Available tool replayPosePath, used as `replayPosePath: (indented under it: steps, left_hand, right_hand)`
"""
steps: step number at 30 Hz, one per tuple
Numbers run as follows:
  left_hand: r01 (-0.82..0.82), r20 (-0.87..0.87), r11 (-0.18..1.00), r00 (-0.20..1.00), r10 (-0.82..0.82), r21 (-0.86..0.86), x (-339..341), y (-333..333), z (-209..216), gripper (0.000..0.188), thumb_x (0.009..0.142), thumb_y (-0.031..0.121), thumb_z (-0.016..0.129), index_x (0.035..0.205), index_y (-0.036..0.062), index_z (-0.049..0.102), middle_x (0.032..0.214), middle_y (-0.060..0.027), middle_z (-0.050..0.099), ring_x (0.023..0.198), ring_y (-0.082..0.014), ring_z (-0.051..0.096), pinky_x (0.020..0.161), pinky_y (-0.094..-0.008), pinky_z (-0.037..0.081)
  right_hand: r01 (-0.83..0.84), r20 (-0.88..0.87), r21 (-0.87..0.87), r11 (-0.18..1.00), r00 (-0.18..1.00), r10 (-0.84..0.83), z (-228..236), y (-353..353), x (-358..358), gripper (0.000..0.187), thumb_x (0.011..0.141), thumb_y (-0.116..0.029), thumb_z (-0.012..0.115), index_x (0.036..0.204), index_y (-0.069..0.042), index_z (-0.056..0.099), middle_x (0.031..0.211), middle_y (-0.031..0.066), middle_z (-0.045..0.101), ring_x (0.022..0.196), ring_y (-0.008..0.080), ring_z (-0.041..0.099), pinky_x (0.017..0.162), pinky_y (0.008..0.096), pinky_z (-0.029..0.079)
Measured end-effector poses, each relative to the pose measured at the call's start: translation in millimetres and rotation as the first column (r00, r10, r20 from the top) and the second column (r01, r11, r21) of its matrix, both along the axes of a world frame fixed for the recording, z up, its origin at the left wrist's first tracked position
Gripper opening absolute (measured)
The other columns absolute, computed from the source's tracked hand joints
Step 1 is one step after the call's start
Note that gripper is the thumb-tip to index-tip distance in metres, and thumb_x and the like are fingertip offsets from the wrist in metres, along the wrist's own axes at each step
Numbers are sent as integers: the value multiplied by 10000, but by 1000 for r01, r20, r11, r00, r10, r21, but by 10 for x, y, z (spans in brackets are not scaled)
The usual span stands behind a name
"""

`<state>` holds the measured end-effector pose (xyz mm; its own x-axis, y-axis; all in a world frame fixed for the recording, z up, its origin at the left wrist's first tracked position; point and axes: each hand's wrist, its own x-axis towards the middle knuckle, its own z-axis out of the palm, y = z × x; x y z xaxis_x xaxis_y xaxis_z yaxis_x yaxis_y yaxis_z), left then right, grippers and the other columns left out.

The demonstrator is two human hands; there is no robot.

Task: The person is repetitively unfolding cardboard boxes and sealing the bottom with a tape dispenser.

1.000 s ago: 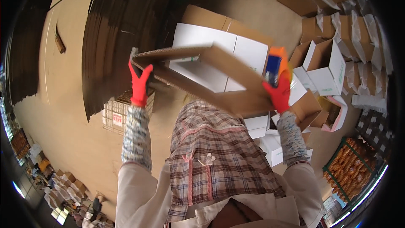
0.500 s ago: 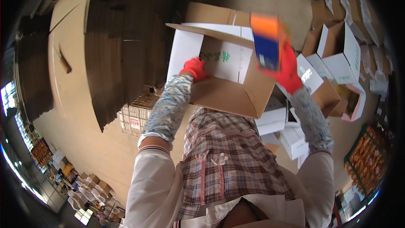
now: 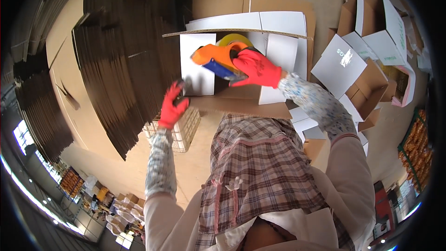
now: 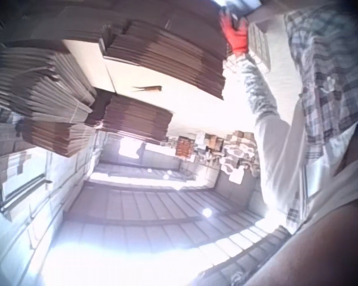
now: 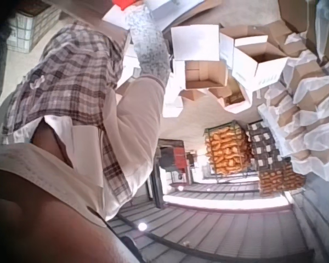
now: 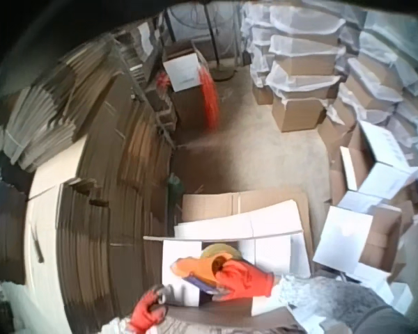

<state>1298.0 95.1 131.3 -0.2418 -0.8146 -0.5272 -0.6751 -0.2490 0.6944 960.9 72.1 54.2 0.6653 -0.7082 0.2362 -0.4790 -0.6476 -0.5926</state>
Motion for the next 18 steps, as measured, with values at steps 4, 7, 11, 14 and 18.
replayPosePath:
  steps: [4,7,11,14,18]
  left_hand:
    - [-391,-287,899,900,329,-196,-190,-447,-1040,722,838,217,660,1428,81,266,1396,-170,397,1308,-271,352,1057,-332,281]
    - [-410,-99,850,911,401,-329,-326,-590,-1380,733,844,297,653,1429,95,261,1404,-173,387,1285,-271,389,1043,-330,299]
    - [-652,-613,754,565,552,78,-407,-557,-1306,464,949,260,474,1336,16,400,1330,-125,482,1199,-211,466,1026,-310,325]
    - [-716,-620,688,593,513,-116,-462,-553,-1215,419,986,285,409,1220,-41,530,1220,-112,572,1116,-196,522,1004,-291,350]
    - [-708,-284,613,704,650,-352,-564,-645,-1279,349,977,244,424,1101,-31,601,1031,-120,656,953,-185,590,871,-288,431]
  right_hand:
    - [220,-47,-219,950,971,-236,1056,-499,-222,379,700,-345,741,774,-36,535,783,136,536,807,317,532,721,416,447]
    - [733,141,36,680,669,-729,1366,-805,-432,455,646,-353,800,839,-4,580,747,130,565,734,298,553,659,385,445]
    - [912,99,100,397,388,-916,816,-439,-427,343,678,-217,793,904,-19,627,804,115,639,725,248,620,689,329,472]
    - [873,93,-19,488,488,-868,509,-102,-460,380,652,-180,805,944,-29,614,815,109,645,754,231,635,693,326,483]
    - [790,176,515,332,282,-943,785,32,-657,438,695,-131,794,1054,-40,561,908,50,637,800,154,604,649,291,502]
